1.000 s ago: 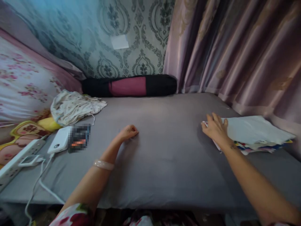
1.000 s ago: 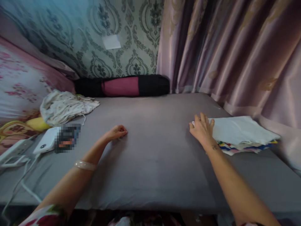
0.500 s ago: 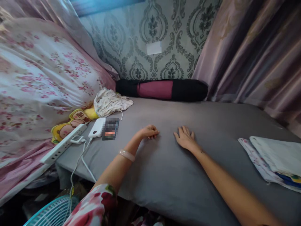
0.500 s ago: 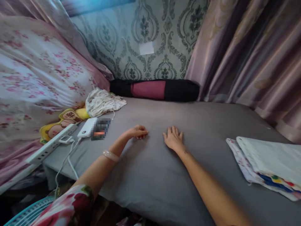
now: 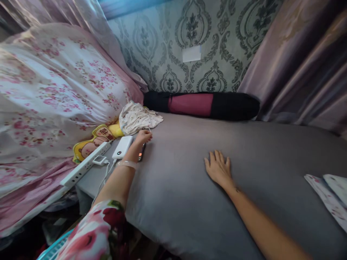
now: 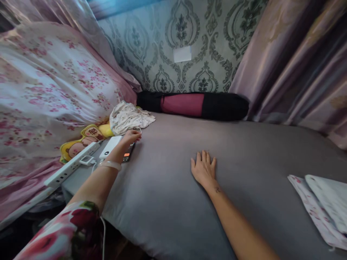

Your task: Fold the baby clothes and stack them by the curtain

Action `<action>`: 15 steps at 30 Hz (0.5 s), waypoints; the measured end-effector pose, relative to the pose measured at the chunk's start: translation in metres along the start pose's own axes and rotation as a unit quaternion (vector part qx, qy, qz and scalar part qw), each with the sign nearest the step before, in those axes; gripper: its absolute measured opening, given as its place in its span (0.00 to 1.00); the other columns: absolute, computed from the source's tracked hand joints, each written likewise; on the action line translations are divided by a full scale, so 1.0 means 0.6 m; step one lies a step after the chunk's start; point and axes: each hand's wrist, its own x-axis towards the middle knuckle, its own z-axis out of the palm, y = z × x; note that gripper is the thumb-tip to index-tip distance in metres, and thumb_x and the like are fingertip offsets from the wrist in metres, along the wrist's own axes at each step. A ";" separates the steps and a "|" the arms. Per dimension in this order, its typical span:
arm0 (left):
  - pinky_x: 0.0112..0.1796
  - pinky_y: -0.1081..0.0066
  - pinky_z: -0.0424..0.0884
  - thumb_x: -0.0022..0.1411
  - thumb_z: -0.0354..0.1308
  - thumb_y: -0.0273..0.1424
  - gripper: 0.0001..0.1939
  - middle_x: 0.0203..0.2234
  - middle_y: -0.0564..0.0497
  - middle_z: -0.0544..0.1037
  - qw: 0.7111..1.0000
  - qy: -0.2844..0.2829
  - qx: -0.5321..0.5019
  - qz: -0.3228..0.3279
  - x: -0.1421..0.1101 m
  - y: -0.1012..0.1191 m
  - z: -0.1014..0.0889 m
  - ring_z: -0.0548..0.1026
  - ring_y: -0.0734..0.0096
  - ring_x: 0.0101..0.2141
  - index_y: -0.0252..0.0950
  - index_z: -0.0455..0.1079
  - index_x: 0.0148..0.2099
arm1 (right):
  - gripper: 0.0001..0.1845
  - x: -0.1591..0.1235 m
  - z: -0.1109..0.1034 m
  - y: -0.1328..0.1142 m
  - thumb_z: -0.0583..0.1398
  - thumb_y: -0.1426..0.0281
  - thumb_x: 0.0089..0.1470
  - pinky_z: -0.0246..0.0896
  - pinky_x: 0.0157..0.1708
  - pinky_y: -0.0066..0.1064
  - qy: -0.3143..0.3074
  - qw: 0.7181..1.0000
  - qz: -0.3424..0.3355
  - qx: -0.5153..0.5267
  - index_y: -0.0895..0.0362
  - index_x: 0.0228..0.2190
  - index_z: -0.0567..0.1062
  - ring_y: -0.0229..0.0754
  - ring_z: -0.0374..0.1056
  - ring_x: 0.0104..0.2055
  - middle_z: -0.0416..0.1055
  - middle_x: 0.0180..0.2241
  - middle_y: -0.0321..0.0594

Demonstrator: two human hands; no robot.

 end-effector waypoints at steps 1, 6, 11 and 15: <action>0.24 0.76 0.65 0.49 0.57 0.31 0.05 0.20 0.50 0.73 1.000 0.028 0.004 -0.006 0.012 -0.007 -0.015 0.71 0.73 0.23 0.34 0.68 0.27 | 0.31 0.000 0.000 -0.001 0.40 0.60 0.65 0.35 0.61 0.56 0.003 1.000 -0.001 -0.003 0.66 0.60 0.61 0.57 0.46 0.65 0.52 0.64 0.57; 0.29 0.68 0.69 0.44 0.57 0.26 0.05 0.20 0.48 0.72 0.983 0.174 0.035 -0.041 0.072 -0.036 -0.081 0.74 0.61 0.29 0.34 0.67 0.29 | 0.31 0.000 0.005 0.000 0.41 0.60 0.64 0.36 0.61 0.55 0.008 1.000 0.002 -0.015 0.65 0.60 0.62 0.56 0.47 0.65 0.53 0.64 0.56; 0.42 0.58 0.69 0.38 0.57 0.20 0.14 0.29 0.42 0.76 0.957 0.273 0.068 -0.063 0.117 -0.054 -0.128 0.74 0.47 0.42 0.33 0.68 0.32 | 0.32 0.003 0.011 0.001 0.41 0.59 0.63 0.36 0.61 0.56 0.011 1.000 0.000 -0.015 0.65 0.60 0.62 0.57 0.47 0.65 0.52 0.64 0.57; 0.38 0.56 0.71 0.37 0.60 0.21 0.15 0.26 0.42 0.75 0.953 0.288 0.059 -0.068 0.135 -0.059 -0.131 0.75 0.45 0.40 0.32 0.69 0.33 | 0.31 0.001 0.011 -0.002 0.41 0.60 0.63 0.35 0.61 0.57 0.023 1.000 0.003 -0.005 0.64 0.59 0.62 0.57 0.46 0.66 0.52 0.64 0.57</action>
